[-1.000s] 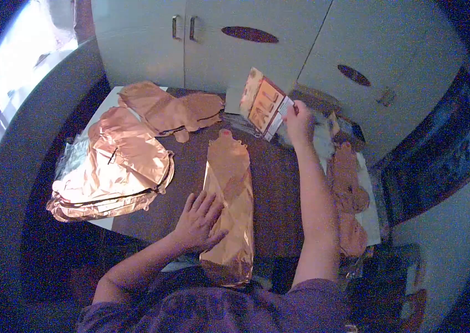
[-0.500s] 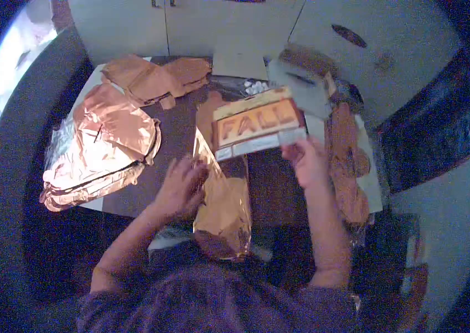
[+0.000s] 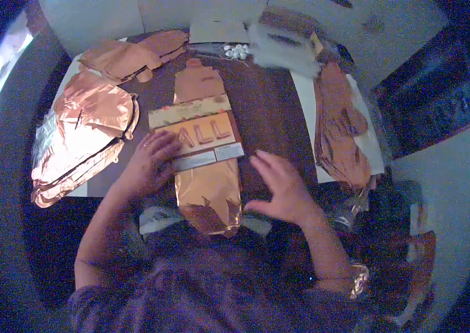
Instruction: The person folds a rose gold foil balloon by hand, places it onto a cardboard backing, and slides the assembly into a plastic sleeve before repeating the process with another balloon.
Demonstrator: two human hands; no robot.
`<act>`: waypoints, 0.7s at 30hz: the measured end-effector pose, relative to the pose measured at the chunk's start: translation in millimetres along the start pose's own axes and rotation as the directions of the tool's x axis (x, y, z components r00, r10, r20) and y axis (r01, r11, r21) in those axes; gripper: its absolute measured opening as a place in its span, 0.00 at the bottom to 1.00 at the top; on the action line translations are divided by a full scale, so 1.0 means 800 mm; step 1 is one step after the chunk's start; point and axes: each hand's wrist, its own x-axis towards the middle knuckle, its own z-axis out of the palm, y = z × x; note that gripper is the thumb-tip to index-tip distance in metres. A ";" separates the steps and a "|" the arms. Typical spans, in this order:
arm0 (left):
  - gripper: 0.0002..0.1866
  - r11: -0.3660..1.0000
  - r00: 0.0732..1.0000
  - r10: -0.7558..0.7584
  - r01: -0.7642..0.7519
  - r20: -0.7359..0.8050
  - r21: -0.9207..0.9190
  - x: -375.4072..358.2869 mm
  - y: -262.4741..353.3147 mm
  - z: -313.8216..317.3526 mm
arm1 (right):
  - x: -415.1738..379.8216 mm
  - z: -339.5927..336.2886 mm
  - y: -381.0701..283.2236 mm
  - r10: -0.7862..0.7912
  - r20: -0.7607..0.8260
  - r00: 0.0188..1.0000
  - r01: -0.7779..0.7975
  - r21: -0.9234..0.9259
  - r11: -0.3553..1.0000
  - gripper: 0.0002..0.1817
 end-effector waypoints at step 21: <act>0.29 0.988 0.980 0.152 -0.147 0.129 -0.052 0.024 -0.001 0.001 | -0.015 0.100 0.014 -0.423 -0.274 0.864 0.344 -0.292 0.892 0.14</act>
